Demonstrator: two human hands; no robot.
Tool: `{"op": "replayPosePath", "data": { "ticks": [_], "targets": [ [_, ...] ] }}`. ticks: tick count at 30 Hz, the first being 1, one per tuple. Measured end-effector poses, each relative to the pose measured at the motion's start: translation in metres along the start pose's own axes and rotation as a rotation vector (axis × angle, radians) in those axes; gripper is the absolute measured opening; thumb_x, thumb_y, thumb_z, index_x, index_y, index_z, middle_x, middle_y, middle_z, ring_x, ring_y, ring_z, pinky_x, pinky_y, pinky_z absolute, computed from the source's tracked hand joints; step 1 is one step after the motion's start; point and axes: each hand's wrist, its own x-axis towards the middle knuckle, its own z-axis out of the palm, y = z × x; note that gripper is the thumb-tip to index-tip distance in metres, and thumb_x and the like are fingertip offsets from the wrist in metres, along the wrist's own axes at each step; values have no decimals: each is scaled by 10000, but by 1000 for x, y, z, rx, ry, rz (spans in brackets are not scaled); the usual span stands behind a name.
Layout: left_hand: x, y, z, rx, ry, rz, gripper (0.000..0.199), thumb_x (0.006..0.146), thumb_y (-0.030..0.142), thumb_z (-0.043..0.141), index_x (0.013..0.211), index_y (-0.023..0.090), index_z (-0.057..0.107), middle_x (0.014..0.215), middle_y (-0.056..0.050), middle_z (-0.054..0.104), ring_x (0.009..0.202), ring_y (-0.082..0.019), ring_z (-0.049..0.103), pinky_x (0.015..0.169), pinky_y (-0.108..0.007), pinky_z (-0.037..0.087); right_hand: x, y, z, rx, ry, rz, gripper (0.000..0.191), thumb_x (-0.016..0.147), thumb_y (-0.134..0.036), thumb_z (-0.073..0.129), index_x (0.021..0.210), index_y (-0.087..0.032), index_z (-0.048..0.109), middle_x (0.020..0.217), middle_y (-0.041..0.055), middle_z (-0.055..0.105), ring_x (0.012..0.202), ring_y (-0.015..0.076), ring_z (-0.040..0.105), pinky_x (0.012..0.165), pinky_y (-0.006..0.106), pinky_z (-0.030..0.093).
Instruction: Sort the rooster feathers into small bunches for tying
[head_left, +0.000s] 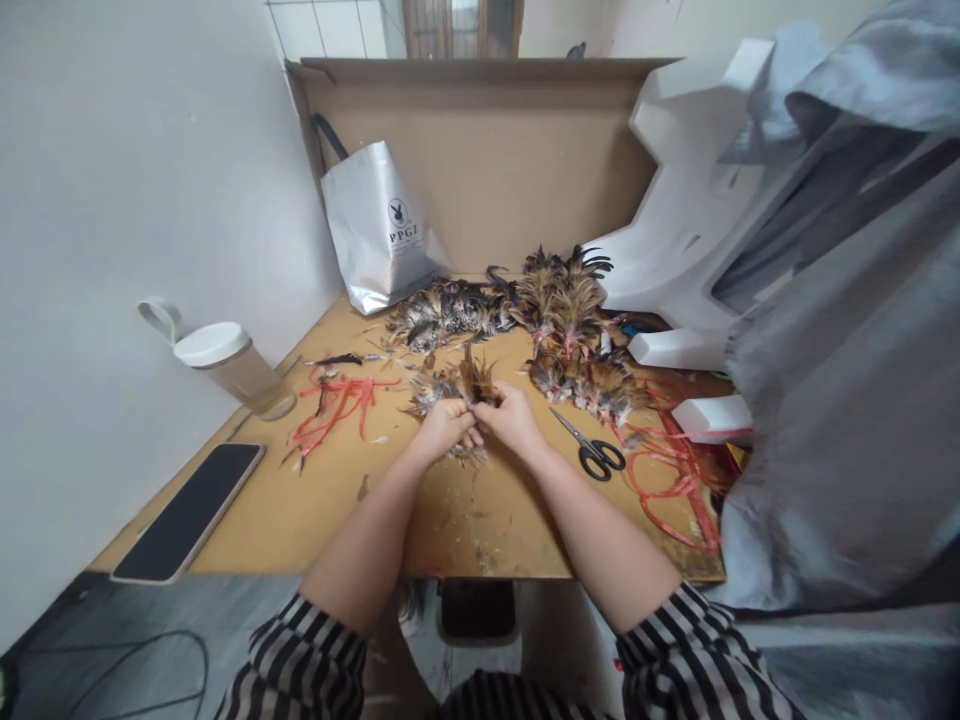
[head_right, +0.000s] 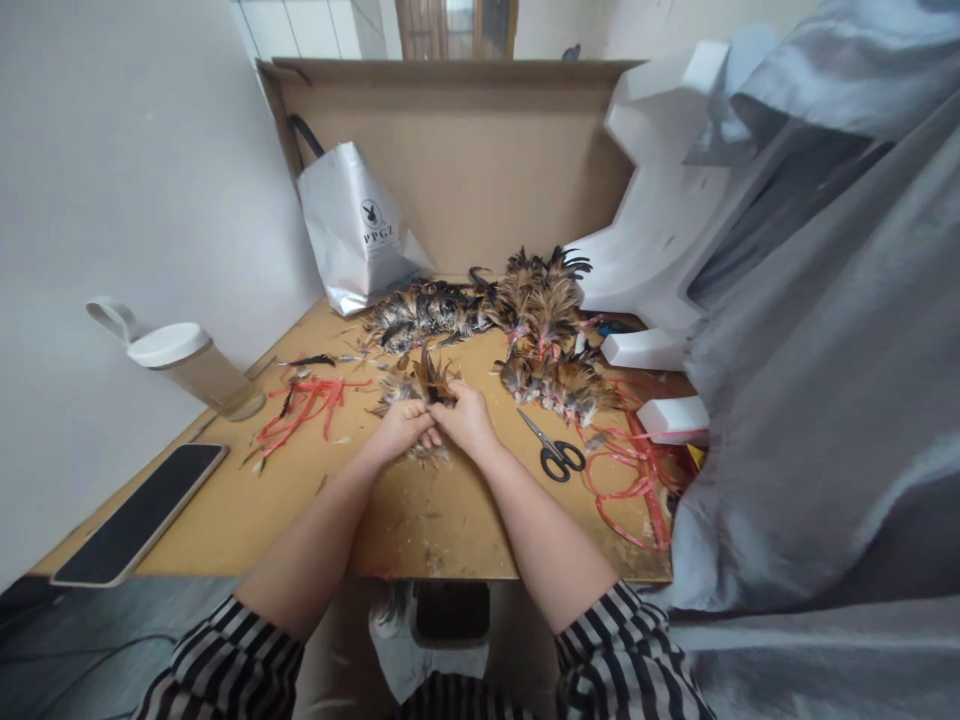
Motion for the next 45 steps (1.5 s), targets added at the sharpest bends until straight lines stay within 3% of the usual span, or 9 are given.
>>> {"op": "replayPosePath", "data": {
  "ticks": [9,16,19,24,27,32,39,45],
  "targets": [
    [3,-3,2,-45,72,6,157,663,255,643,668,113,576,527,-23,606,463,-88,563,466,-187,445,4,1,-4,13,-22,19,155,599,-295,608,593,-151,552,507,-26,515,491,101,435,476,217,333],
    [4,-7,-2,-16,55,52,161,684,256,609,631,104,602,523,-28,592,427,-73,521,450,-184,421,2,-3,-7,25,-69,34,151,612,-284,610,578,-167,521,475,-31,515,482,108,459,490,229,367],
    [4,-8,-3,-24,88,55,191,680,283,624,612,106,605,488,-19,569,408,-66,497,434,-176,401,4,-7,-7,78,-47,44,167,599,-288,631,653,-165,532,512,-39,525,477,94,459,490,224,374],
    [4,-2,-6,-270,164,13,255,624,337,695,681,97,632,554,-17,579,437,-43,485,417,-143,373,8,-11,-13,391,115,121,479,524,-330,717,936,-183,520,645,-42,561,461,70,463,440,203,355],
    [4,0,-8,-409,178,13,283,598,314,726,759,97,642,614,-13,588,462,-26,486,427,-124,369,8,-12,-15,412,104,195,414,529,-378,723,850,-157,582,560,-39,533,445,66,431,415,198,301],
    [2,-1,-7,-398,105,29,265,626,332,706,669,90,606,591,-16,572,461,-28,479,434,-131,372,3,-14,-9,374,-35,261,335,525,-404,729,722,-145,649,520,-19,558,458,64,404,442,208,275],
    [1,0,-3,-301,70,32,283,624,355,700,646,87,613,532,-22,574,436,-44,488,429,-151,370,3,-11,-3,436,25,214,273,479,-335,746,629,-155,606,534,-25,574,481,80,460,505,228,344],
    [4,-3,0,-300,143,45,300,584,354,726,685,90,627,670,-64,649,496,-67,547,478,-174,420,1,-9,4,392,145,161,227,536,-332,692,599,-176,541,484,-39,527,459,89,458,475,225,361]
  ]
}}
